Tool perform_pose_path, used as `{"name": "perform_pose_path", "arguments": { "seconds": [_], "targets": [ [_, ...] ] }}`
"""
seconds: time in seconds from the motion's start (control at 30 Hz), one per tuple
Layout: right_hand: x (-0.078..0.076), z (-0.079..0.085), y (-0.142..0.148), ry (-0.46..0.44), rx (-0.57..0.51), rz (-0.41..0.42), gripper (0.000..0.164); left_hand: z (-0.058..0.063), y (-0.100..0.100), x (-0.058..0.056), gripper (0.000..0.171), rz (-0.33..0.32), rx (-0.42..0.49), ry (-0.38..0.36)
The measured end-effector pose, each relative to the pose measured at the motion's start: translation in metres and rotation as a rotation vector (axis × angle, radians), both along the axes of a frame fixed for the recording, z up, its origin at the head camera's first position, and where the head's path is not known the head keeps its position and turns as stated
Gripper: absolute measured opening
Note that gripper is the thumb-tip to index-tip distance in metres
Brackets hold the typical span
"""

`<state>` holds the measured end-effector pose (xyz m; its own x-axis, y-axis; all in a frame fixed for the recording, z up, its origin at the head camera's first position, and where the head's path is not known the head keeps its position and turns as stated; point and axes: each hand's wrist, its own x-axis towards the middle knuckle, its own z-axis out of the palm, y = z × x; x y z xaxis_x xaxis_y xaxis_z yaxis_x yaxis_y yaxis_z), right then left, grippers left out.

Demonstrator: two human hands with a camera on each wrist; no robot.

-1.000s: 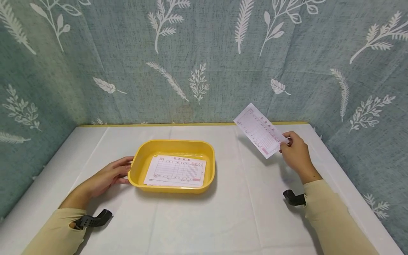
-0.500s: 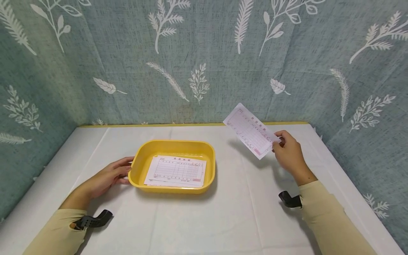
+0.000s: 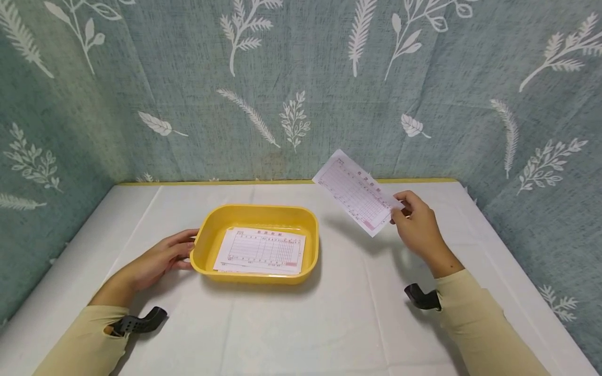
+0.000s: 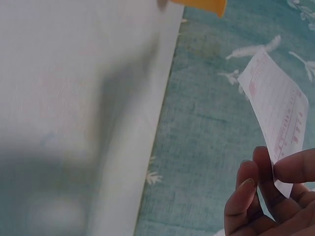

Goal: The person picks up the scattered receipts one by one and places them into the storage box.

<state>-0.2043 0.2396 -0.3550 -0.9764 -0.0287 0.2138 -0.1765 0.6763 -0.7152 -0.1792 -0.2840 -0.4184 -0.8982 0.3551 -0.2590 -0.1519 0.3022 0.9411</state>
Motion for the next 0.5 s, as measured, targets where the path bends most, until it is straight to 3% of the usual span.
{"name": "perform_pose_path", "arguments": {
  "seconds": [0.5],
  "targets": [
    [0.003,0.007,-0.023,0.043,-0.057,0.054,0.026,0.0,-0.001,-0.001,0.061,-0.005,0.022,0.016]
  ]
}}
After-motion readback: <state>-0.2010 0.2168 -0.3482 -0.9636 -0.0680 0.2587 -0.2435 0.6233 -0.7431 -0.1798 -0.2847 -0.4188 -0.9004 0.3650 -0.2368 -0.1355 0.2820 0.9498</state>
